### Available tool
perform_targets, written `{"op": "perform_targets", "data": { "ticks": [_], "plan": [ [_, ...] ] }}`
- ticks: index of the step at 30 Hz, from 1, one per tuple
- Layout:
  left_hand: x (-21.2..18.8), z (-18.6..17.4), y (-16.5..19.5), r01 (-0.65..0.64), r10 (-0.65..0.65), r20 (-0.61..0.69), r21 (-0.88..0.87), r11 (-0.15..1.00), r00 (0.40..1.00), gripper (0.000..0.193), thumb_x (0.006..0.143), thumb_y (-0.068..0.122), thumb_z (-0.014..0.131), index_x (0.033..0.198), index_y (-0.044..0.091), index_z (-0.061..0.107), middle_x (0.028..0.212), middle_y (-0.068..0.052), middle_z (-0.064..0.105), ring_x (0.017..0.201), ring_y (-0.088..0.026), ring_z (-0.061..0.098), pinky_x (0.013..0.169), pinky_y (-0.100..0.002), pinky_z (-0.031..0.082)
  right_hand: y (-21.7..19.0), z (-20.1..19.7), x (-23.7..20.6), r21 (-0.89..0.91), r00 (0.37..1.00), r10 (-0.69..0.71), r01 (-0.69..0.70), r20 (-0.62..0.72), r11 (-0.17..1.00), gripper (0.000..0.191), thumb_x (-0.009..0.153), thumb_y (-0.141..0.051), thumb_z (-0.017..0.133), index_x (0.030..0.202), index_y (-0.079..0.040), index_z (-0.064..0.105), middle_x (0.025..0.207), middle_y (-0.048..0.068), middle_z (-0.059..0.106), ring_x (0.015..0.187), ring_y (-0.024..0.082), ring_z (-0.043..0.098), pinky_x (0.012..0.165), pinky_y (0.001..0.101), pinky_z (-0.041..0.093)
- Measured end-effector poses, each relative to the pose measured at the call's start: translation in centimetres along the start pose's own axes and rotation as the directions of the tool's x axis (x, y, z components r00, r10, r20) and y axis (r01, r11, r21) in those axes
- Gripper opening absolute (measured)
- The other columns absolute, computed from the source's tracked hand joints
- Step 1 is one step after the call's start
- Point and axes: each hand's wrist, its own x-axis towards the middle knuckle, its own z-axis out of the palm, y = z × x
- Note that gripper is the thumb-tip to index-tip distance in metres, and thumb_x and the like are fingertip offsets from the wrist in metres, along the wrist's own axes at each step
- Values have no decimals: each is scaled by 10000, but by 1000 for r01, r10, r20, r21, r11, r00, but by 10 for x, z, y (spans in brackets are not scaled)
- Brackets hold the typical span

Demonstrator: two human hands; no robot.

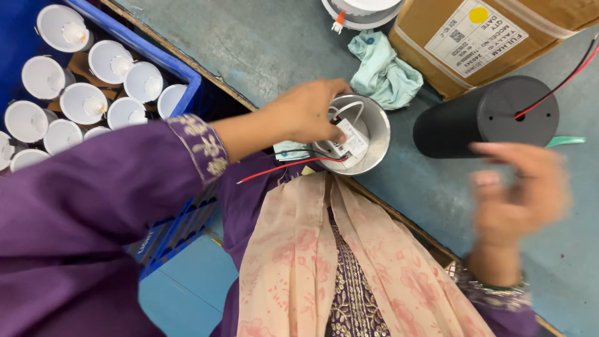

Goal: The person assembles a cylindrical light fixture by inserting a driver and LED module into a black housing, connecting wires, and securing the base. She uses wire cutters to trim excess wire and places the completed unit on the table.

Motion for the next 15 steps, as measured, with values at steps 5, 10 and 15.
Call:
{"op": "perform_targets", "data": {
  "ticks": [5, 10, 15],
  "plan": [
    [5, -1, 2, 128, -130, 14, 84, 988, 991, 731, 610, 294, 931, 1256, 161, 618, 1149, -107, 716, 1081, -302, 688, 880, -417, 538, -45, 91, 31, 208, 941, -64, -7, 331, 978, 966, 832, -580, 769, 1547, -44, 405, 1551, 141, 492, 1361, 276, 509, 1133, 365, 466],
    [3, -8, 23, 292, -304, 21, 227, 929, 952, 719, 620, 329, 932, 1258, 219, 620, 1090, -50, 741, 1058, -269, 697, 842, -439, 544, -41, 148, 35, 598, 912, -112, -163, 395, 785, 1365, 695, -352, 998, 1665, -94, 72, 1643, 185, 312, 1505, 316, 426, 1283, 432, 350],
    [-2, -8, 32, 303, -305, -31, 260, 917, 952, 662, 600, 359, 945, 1165, 200, 639, 1026, 2, 754, 1066, -248, 678, 790, -442, 537, -31, 162, 23, 576, 933, -161, -57, 320, 816, 1358, 667, -251, 1019, 1645, -106, 87, 1636, 211, 341, 1462, 333, 451, 1257, 451, 366]
  ]
}}
